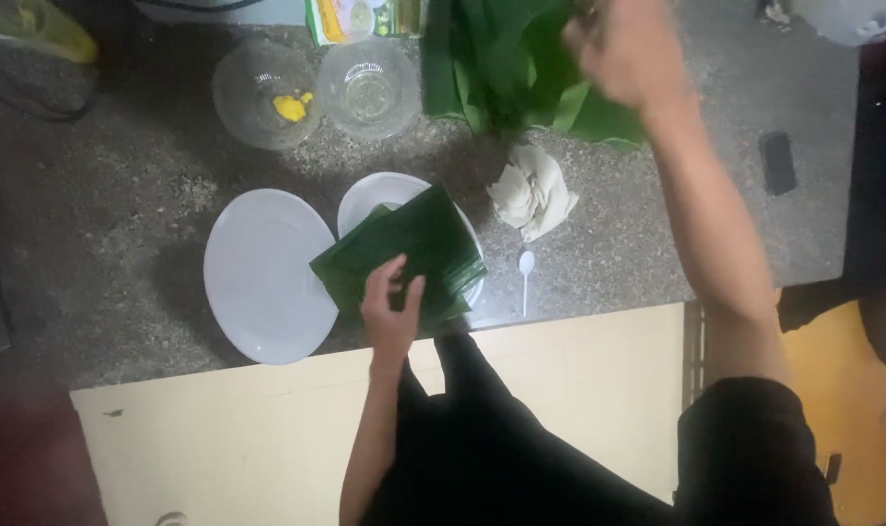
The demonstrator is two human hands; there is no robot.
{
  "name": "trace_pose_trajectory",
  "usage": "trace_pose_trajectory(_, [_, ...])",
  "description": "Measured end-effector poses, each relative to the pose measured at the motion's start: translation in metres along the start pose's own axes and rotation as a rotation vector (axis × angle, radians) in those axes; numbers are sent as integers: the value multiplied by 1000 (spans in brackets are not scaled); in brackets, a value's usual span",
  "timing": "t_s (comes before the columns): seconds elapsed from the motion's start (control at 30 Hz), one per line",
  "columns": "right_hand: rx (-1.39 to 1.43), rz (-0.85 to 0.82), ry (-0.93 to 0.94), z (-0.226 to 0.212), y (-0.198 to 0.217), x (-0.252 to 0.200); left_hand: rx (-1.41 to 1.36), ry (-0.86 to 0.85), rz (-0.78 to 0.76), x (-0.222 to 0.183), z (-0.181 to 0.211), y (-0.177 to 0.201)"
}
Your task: Wiping and cleaning individual banana leaves with a cloth and stacking them on a plate.
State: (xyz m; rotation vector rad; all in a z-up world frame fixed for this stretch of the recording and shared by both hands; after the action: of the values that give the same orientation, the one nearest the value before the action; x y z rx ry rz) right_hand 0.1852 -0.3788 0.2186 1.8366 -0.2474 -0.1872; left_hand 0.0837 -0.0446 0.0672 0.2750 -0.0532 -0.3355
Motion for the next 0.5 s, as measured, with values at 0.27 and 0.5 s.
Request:
trace_pose_trajectory(0.27, [39, -532, 37, -102, 16, -55, -81, -117, -32, 37, 28, -51])
trace_pose_trajectory(0.5, [254, -848, 354, -91, -30, -92, -139, -25, 239, 28, -36, 3])
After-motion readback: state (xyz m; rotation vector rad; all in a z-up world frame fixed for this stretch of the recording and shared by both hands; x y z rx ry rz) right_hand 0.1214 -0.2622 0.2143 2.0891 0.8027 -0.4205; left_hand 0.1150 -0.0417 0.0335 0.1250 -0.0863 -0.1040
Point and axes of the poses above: each hand's wrist, its own x-axis towards the middle knuckle, its own y-axis out of the back of the hand, z = x × y, the point moved 6 cm from there along x, towards the middle knuckle, and after that the axes turned 1 degree about -y, right-handed, at the moved point
